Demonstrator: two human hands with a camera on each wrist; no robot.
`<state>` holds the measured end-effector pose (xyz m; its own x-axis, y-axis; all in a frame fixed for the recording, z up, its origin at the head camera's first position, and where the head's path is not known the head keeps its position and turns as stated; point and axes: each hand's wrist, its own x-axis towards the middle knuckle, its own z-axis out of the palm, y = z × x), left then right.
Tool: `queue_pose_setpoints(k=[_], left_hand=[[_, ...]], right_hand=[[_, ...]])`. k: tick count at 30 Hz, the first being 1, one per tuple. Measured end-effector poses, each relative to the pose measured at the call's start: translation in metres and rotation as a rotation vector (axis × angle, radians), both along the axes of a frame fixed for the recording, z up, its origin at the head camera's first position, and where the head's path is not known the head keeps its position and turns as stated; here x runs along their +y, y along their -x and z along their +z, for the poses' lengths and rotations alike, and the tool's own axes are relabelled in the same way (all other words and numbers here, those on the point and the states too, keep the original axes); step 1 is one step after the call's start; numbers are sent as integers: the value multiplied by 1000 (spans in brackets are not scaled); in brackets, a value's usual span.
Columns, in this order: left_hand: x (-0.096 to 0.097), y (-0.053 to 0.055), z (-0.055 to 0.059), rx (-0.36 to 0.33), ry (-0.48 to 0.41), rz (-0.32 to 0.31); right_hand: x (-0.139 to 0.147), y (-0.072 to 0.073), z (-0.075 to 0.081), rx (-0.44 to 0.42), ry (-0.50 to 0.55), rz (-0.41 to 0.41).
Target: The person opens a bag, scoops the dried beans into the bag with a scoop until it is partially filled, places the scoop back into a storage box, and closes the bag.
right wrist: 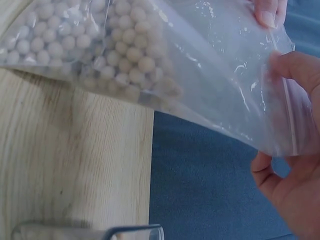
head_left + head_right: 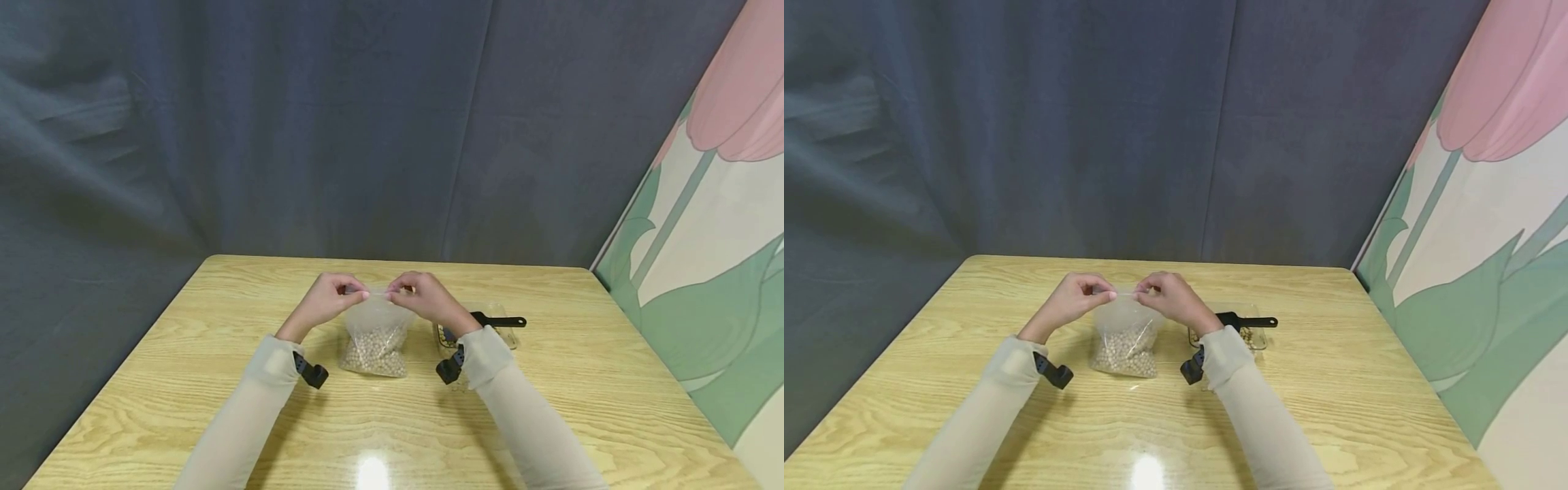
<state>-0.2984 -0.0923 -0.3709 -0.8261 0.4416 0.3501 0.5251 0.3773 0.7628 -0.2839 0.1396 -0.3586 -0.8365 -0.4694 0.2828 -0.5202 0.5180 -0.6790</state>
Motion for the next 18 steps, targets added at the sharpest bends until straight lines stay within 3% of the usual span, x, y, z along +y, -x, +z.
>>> queue_pose_setpoints(k=[18], left_hand=[[-2,2,-2,9,-2,-11]], right_hand=[[20,-3,-2,-5,-14,-23]])
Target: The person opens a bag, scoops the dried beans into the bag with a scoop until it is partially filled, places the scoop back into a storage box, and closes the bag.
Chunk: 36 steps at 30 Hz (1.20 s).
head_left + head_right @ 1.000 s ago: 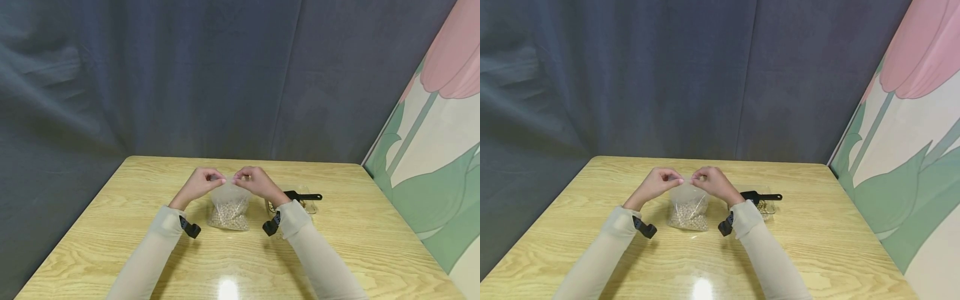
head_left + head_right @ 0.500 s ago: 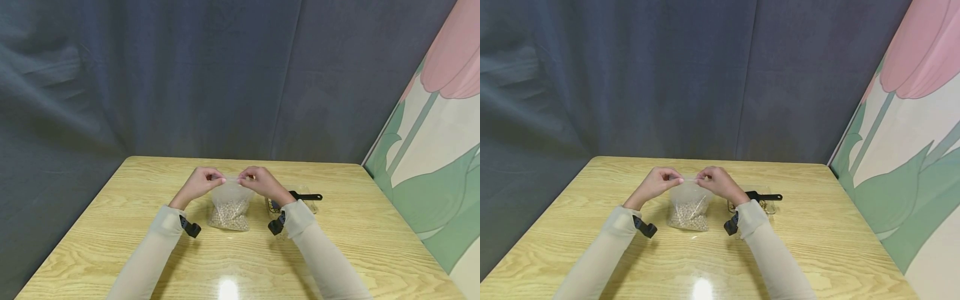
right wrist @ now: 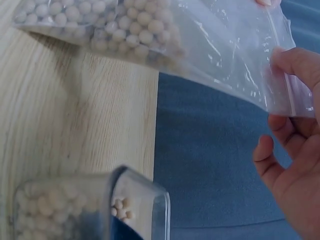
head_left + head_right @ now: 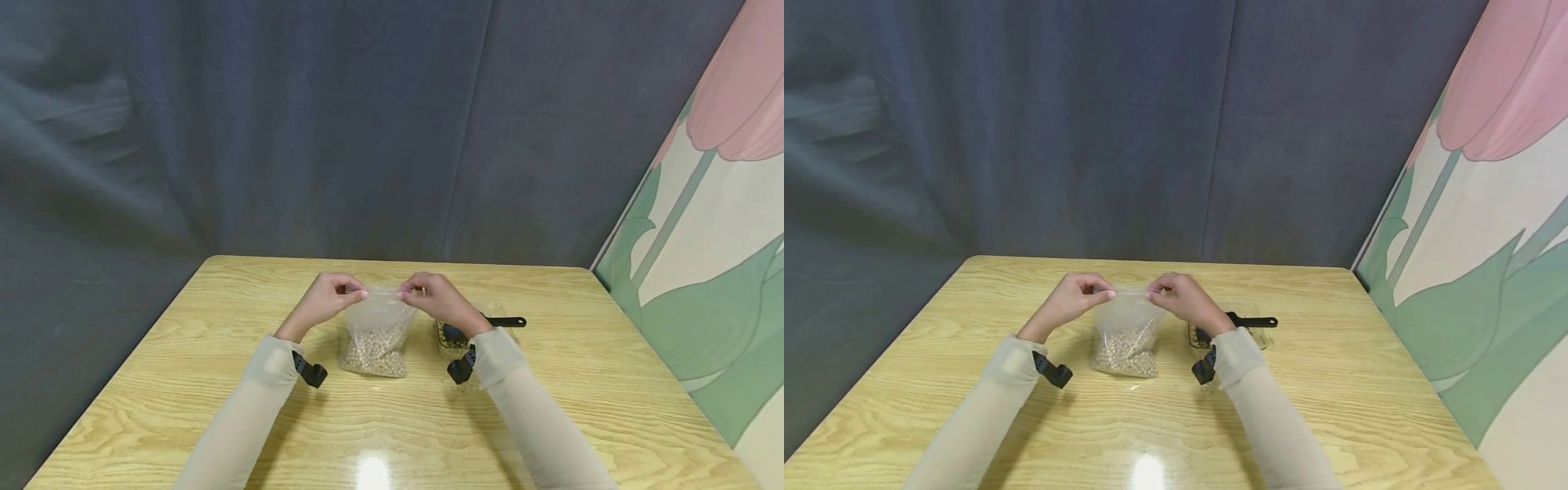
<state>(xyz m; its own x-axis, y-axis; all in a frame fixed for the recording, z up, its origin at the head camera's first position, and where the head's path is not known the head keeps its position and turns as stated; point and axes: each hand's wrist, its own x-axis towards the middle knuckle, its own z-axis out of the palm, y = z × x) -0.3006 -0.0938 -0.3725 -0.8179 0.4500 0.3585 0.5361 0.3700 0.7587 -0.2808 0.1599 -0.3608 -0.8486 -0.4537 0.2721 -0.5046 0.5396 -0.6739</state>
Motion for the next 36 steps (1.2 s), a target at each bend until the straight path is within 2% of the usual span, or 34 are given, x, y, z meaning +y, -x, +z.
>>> queue_pose_setpoints(k=[7,15,22,25,36], left_hand=[[-3,2,-1,-24,5,15],[-6,4,-3,-96,6,63],[-7,7,-5,-41,24,34],[-7,7,-8,-40,23,31],[-2,6,-18,-67,-28,143]], right_hand=[[11,2,-5,-1,-7,-11],[21,3,-8,-38,-20,-47],[25,7,-12,-60,-4,-63],[26,8,-15,-58,10,-81],[35,6,-21,-94,80,-137]])
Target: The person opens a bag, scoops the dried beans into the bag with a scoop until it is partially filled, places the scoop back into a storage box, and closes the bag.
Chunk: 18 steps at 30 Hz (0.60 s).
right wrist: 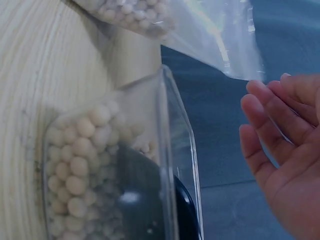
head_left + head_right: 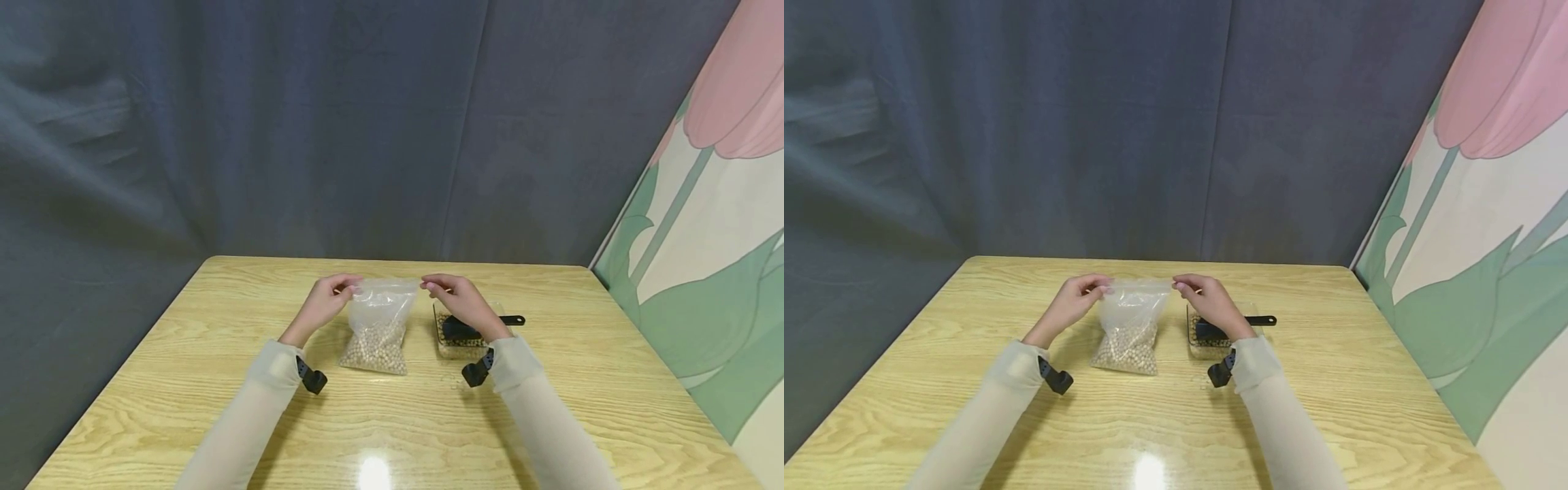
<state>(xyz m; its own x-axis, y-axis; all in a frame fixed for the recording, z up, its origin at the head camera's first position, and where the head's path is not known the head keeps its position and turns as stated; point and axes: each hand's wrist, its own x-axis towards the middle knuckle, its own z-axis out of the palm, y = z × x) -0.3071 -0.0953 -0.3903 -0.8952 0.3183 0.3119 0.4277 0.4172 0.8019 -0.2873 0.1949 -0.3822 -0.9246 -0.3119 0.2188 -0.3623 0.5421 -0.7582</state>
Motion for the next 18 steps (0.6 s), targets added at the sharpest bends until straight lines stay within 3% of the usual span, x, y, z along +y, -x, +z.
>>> queue_pose_setpoints(k=[6,12,18], left_hand=[[-3,3,-7,-18,-29,34],[-8,4,-12,-25,-18,12],[-15,2,-14,-36,75,46]], right_hand=[[9,-3,0,22,27,-27],[20,-9,0,49,-10,-89],[32,-17,-1,57,-117,-170]])
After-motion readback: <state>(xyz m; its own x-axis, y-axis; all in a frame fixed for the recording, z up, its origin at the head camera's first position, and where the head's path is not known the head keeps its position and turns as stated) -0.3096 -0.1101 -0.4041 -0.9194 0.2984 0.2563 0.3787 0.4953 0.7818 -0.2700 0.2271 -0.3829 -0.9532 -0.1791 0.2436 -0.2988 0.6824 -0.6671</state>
